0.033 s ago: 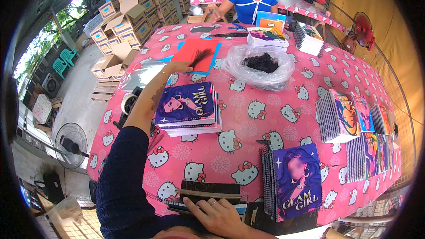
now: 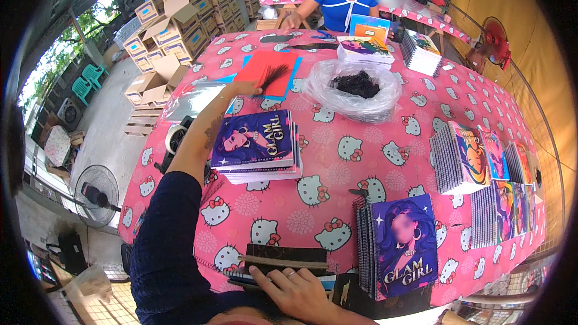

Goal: The person attaches plastic spine covers to spiral notebooks by hand, clips the ends of the metal spirals with a pair of pliers, and stacks the finished items on the table.

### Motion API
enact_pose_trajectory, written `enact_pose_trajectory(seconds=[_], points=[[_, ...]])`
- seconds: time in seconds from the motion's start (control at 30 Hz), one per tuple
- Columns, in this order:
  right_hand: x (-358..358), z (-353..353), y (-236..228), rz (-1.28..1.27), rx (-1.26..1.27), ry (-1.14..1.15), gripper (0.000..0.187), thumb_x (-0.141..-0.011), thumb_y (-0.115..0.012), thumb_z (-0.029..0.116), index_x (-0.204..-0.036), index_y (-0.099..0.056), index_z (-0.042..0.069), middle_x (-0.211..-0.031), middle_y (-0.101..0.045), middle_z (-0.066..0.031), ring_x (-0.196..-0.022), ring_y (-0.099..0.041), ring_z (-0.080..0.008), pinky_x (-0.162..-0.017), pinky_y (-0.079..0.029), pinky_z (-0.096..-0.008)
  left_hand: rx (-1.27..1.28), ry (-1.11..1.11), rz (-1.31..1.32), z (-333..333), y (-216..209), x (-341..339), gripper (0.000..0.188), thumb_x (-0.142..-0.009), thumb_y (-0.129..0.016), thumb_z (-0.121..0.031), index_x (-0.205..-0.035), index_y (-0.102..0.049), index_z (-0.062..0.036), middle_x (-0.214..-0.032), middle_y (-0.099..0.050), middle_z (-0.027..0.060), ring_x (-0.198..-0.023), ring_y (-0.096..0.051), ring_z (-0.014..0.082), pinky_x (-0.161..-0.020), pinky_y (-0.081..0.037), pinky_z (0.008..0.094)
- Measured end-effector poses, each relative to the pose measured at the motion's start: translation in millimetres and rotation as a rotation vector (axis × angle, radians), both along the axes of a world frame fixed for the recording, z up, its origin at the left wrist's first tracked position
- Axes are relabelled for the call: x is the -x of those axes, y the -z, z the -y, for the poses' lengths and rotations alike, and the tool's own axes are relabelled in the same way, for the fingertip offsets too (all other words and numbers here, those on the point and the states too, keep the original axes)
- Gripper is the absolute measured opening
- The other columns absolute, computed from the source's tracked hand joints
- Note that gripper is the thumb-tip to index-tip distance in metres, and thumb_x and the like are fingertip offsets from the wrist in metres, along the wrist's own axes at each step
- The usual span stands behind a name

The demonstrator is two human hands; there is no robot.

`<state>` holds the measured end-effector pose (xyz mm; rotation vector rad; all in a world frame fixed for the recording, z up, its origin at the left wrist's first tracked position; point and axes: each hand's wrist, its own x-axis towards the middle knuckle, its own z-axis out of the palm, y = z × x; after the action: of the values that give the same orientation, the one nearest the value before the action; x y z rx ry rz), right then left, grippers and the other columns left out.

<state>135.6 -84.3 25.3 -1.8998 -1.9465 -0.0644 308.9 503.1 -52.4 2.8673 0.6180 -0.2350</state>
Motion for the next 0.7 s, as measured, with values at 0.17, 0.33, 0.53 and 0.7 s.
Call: enact_pose_trajectory(seconds=[0.17,0.33,0.53,0.7], points=[[2.3,-3.2,15.6,-0.022,-0.098,-0.045,0.046,-0.082,-0.068,0.021,-0.128,-0.067,0.019,-0.077,-0.056,0.0061,-0.068,-0.058,-0.0110,-0.062,-0.039,-0.0298,-0.274,0.045,0.495,-5.0,-43.7,99.5,0.051,-0.094,-0.061,-0.040,-0.131,-0.061,-0.0057,-0.107,-0.071,0.0252,-0.100,-0.069,0.0408,-0.086,-0.053,0.0493],[5.1,-4.8,16.8,-0.048,-0.133,0.046,0.037,-0.084,-0.072,0.021,-0.121,-0.069,0.018,-0.078,-0.059,0.0016,-0.069,-0.059,-0.0174,-0.062,-0.040,-0.0348,-0.059,-0.036,0.539,145.1,-88.0,245.7,0.035,-0.094,-0.064,-0.030,-0.113,-0.069,-0.0019,-0.101,-0.072,0.0224,-0.096,-0.069,0.0393,-0.084,-0.053,0.0483],[17.3,-3.7,20.4,-0.025,-0.230,0.026,0.032,-0.090,-0.068,0.023,-0.121,-0.068,0.015,-0.077,-0.061,-0.0020,-0.070,-0.061,-0.0208,-0.064,-0.041,-0.0366,-0.199,-0.357,0.440,275.9,16.0,390.3,0.023,-0.096,-0.062,-0.025,-0.107,-0.070,-0.0062,-0.103,-0.070,0.0153,-0.091,-0.069,0.0343,-0.080,-0.056,0.0451],[15.8,0.8,22.4,-0.021,-0.276,0.040,0.026,-0.091,-0.068,0.021,-0.116,-0.067,0.014,-0.081,-0.066,-0.0036,-0.072,-0.064,-0.0236,-0.066,-0.043,-0.0387,-0.234,-0.471,0.565,285.7,45.5,386.8,0.020,-0.094,-0.062,-0.025,-0.091,-0.069,-0.0066,-0.098,-0.065,0.0157,-0.093,-0.066,0.0340,-0.079,-0.056,0.0479]])
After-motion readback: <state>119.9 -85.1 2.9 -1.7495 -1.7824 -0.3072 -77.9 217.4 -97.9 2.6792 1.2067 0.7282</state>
